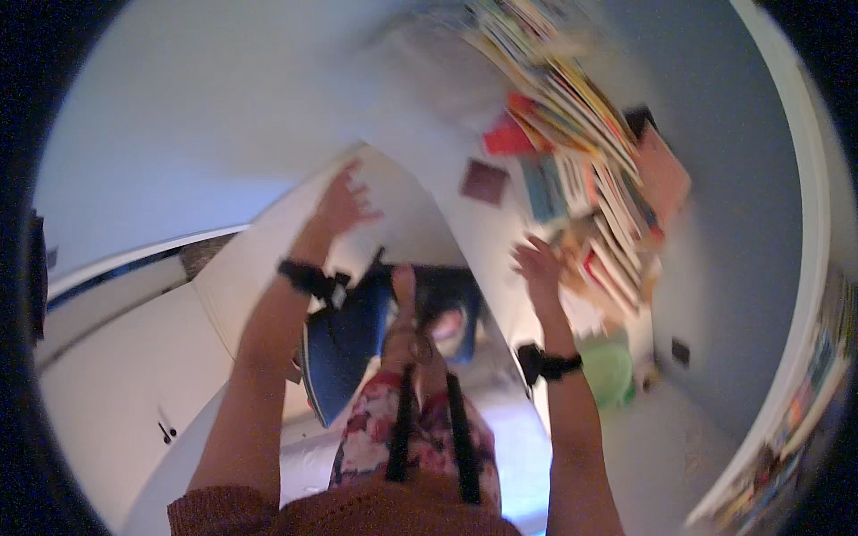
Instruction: The person clears books from a white shelf by hand, wipes the shelf surface with a cloth, and then rinses and wrings out the cloth in a basin of water.
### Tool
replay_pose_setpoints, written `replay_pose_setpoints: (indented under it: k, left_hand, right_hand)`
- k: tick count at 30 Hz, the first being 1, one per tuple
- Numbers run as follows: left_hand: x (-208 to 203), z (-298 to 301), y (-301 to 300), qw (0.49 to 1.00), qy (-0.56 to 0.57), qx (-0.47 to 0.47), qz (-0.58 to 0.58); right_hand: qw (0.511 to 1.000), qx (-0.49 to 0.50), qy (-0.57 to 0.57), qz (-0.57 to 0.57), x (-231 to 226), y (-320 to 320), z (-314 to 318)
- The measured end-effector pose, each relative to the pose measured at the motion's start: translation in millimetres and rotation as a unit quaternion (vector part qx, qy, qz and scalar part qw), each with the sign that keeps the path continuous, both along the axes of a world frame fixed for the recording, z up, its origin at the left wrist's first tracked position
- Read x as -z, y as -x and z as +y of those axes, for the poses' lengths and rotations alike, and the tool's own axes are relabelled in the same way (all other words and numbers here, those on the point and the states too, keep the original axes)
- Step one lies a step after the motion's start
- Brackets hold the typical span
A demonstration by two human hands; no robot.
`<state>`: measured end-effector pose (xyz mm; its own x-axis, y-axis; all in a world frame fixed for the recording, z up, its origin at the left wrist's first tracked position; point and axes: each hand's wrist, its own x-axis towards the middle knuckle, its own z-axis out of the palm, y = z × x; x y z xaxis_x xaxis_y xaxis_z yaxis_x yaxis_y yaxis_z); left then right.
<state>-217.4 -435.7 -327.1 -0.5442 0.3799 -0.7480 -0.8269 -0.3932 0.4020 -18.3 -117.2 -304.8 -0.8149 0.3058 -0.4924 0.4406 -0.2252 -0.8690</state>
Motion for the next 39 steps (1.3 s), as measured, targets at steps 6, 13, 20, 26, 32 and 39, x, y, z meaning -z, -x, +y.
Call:
replay_pose_setpoints:
  k: [6,13,20,26,32,39]
  left_hand:
    - [16,44,49,0.982,0.103,0.108,0.114]
    - [88,69,89,0.980,0.017,-0.142,-0.140]
    - [30,135,87,0.990,-0.065,-0.121,0.029]
    - [-52,184,97,0.585,0.419,0.111,0.686]
    - [-110,188,82,0.852,0.282,0.007,0.442]
    - [-51,129,43,0.649,0.228,-0.024,0.725]
  right_hand:
    - [0.990,-0.081,-0.049,-0.108,20,-38,-83]
    - [0.991,-0.029,0.045,-0.125,23,-66,-106]
    - [0.995,0.023,0.082,-0.059,-2,-42,-48]
    - [0.991,-0.012,0.131,0.035,-29,48,-18]
    - [0.912,0.093,0.389,-0.088,-82,190,-45]
    - [0.973,-0.210,-0.058,0.078,-51,266,-55]
